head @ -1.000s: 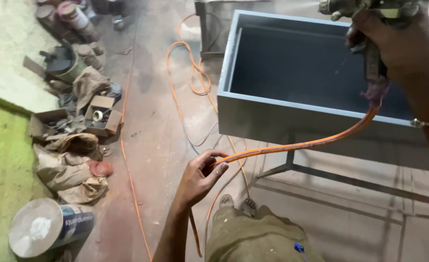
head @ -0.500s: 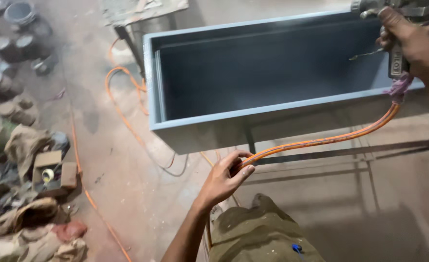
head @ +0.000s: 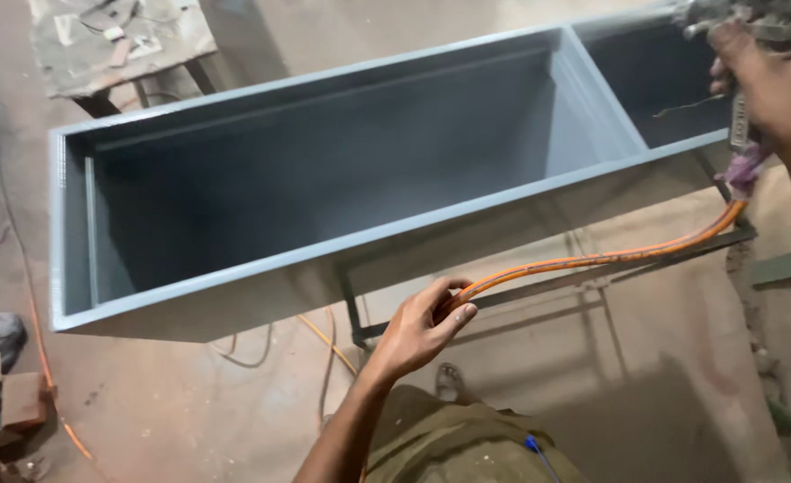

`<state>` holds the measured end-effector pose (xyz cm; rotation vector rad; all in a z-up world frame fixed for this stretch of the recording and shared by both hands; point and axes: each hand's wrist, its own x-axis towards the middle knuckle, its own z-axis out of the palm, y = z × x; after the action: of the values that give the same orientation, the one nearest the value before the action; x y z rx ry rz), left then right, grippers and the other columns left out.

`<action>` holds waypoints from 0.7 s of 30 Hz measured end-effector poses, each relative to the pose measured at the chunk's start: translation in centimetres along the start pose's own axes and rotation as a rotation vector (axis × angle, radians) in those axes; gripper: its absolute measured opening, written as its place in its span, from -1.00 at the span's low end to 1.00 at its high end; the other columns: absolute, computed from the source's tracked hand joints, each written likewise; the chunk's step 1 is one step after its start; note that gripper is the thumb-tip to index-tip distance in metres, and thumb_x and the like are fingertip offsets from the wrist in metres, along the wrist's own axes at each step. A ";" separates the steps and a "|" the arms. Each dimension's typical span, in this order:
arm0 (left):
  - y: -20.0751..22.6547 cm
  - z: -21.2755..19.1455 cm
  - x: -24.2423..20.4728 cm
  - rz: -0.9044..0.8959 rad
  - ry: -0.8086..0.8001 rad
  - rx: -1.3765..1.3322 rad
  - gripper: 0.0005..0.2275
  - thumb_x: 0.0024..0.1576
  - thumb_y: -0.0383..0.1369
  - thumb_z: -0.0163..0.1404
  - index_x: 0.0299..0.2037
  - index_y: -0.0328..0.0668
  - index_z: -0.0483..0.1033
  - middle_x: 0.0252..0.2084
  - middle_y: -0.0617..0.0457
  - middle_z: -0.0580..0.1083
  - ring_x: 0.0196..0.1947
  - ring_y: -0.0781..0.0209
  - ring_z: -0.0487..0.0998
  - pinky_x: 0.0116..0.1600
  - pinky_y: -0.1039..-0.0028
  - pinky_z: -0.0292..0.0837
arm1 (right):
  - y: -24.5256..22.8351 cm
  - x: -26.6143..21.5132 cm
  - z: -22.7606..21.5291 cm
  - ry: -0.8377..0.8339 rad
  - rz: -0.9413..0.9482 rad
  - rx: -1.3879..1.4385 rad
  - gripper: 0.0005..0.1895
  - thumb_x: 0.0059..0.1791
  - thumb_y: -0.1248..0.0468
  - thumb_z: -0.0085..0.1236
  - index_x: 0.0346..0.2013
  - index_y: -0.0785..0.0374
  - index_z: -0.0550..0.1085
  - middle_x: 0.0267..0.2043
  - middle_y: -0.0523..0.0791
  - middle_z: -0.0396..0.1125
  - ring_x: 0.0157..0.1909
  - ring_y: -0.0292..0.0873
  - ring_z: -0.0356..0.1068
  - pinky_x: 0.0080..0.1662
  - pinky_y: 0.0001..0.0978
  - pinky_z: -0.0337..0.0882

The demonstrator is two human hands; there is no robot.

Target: The person uses a handheld spray gun connected to an orange hose to apply a coat of light gray paint to a large metal cabinet. They move around the cabinet to cover the exterior sides and the interior compartments.

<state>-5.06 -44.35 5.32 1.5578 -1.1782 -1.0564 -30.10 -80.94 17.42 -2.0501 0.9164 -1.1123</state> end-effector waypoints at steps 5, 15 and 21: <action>1.2 3.9 2.5 0.043 -0.014 0.008 -0.71 0.19 -0.25 0.10 0.06 -0.17 0.50 -0.50 0.08 0.41 -0.49 0.33 0.37 -0.33 0.44 0.32 | 2.2 1.2 -4.6 -0.279 -0.032 0.059 -0.65 0.29 0.00 -0.12 0.17 0.17 0.42 0.04 -0.23 0.39 0.10 -0.36 0.40 0.02 -0.51 0.42; 2.0 6.8 1.0 0.068 -0.059 -0.028 -0.75 0.20 -0.29 0.09 0.02 -0.21 0.53 -0.51 0.11 0.42 -0.52 0.38 0.33 -0.37 0.45 0.30 | 6.9 -1.8 -9.9 -0.217 0.285 -0.041 -0.57 0.27 -0.08 -0.04 0.08 0.25 0.37 -0.25 -0.23 0.26 -0.21 -0.35 0.31 -0.08 -0.43 0.36; 1.5 8.2 -3.1 0.128 -0.249 -0.109 -0.75 0.20 -0.29 0.10 0.02 -0.21 0.55 -0.53 0.08 0.35 -0.51 0.37 0.26 -0.39 0.42 0.23 | 7.0 -8.1 -13.8 -0.128 0.336 -0.114 -0.60 0.27 -0.08 -0.03 0.00 0.22 0.36 -0.29 -0.21 0.25 -0.25 -0.33 0.30 -0.12 -0.39 0.36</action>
<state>-13.80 -42.76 5.16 1.2764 -1.3451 -1.2328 -47.32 -80.99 14.63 -1.9373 1.2272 -0.7568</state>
